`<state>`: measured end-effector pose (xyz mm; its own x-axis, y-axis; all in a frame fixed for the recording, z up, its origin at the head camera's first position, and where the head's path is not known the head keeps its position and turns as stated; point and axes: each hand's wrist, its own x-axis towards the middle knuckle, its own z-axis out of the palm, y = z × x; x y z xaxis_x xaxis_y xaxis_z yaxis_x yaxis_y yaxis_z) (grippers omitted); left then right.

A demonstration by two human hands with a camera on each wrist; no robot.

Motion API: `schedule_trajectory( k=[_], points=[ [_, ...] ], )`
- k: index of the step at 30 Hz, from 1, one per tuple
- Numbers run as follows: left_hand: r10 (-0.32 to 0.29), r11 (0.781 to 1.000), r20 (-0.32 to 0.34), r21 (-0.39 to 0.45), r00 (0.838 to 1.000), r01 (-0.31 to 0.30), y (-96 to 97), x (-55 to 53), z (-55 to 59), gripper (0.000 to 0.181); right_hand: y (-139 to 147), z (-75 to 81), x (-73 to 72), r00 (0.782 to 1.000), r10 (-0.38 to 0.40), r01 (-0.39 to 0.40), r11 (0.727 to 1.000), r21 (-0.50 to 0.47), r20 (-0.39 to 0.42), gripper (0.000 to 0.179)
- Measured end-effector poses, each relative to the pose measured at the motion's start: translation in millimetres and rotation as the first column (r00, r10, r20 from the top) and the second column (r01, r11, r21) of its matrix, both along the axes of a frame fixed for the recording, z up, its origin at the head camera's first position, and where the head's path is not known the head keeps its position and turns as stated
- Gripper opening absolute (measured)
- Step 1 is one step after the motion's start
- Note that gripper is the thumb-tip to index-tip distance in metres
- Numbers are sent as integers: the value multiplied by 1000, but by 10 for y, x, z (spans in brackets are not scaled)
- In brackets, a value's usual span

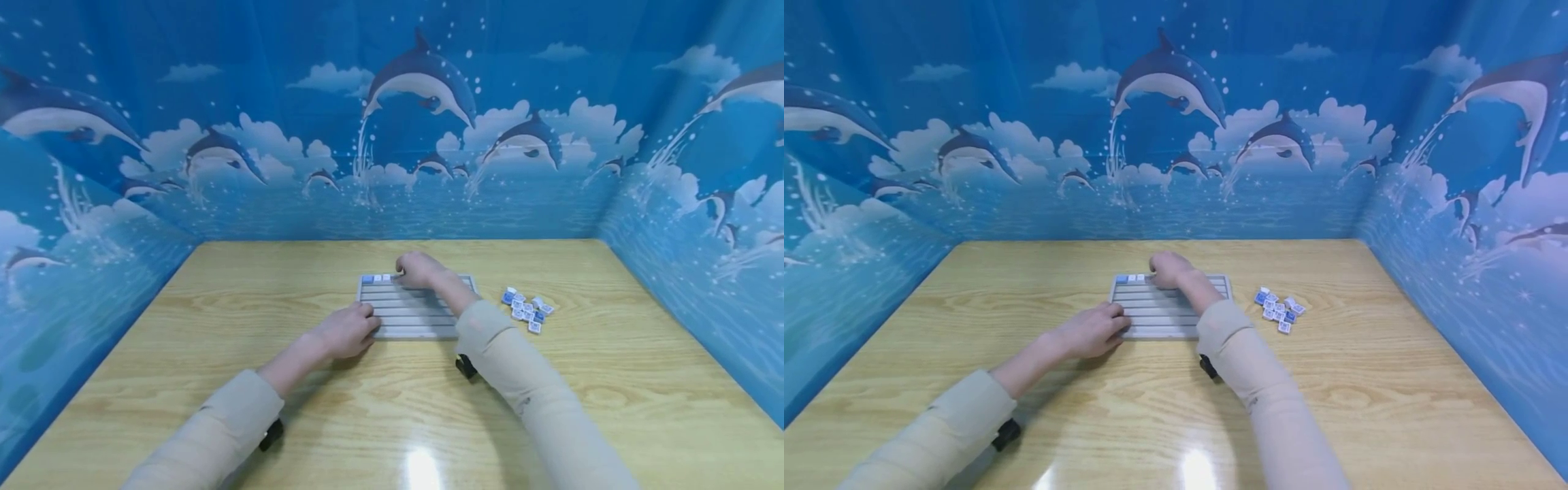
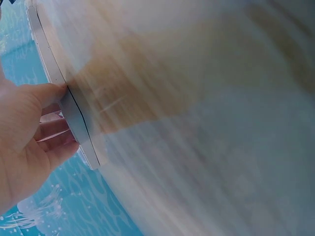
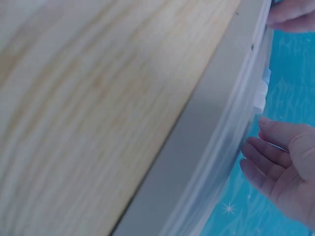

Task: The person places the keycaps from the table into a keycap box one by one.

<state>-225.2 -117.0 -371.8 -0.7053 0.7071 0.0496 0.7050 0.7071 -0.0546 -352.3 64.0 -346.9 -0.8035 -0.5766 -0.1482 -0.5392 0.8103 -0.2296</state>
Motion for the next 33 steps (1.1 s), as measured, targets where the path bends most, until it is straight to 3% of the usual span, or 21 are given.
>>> schedule_trajectory(
  k=[13,21,28,33],
  points=[
    [15,1000,14,-12,1000,-15,15,1,9,26,495,184,113,998,-1,8,995,-99,68,33],
    [22,1000,3,-10,1000,-22,8,0,-5,24,920,197,186,999,-31,35,994,-103,41,14],
    [15,1000,-10,-8,1000,-15,5,13,-1,22,1271,180,242,997,-78,79,995,-66,29,9],
    [14,1000,1,-5,1000,-14,10,18,8,23,1431,187,284,992,-121,120,992,25,40,6]
  ],
)
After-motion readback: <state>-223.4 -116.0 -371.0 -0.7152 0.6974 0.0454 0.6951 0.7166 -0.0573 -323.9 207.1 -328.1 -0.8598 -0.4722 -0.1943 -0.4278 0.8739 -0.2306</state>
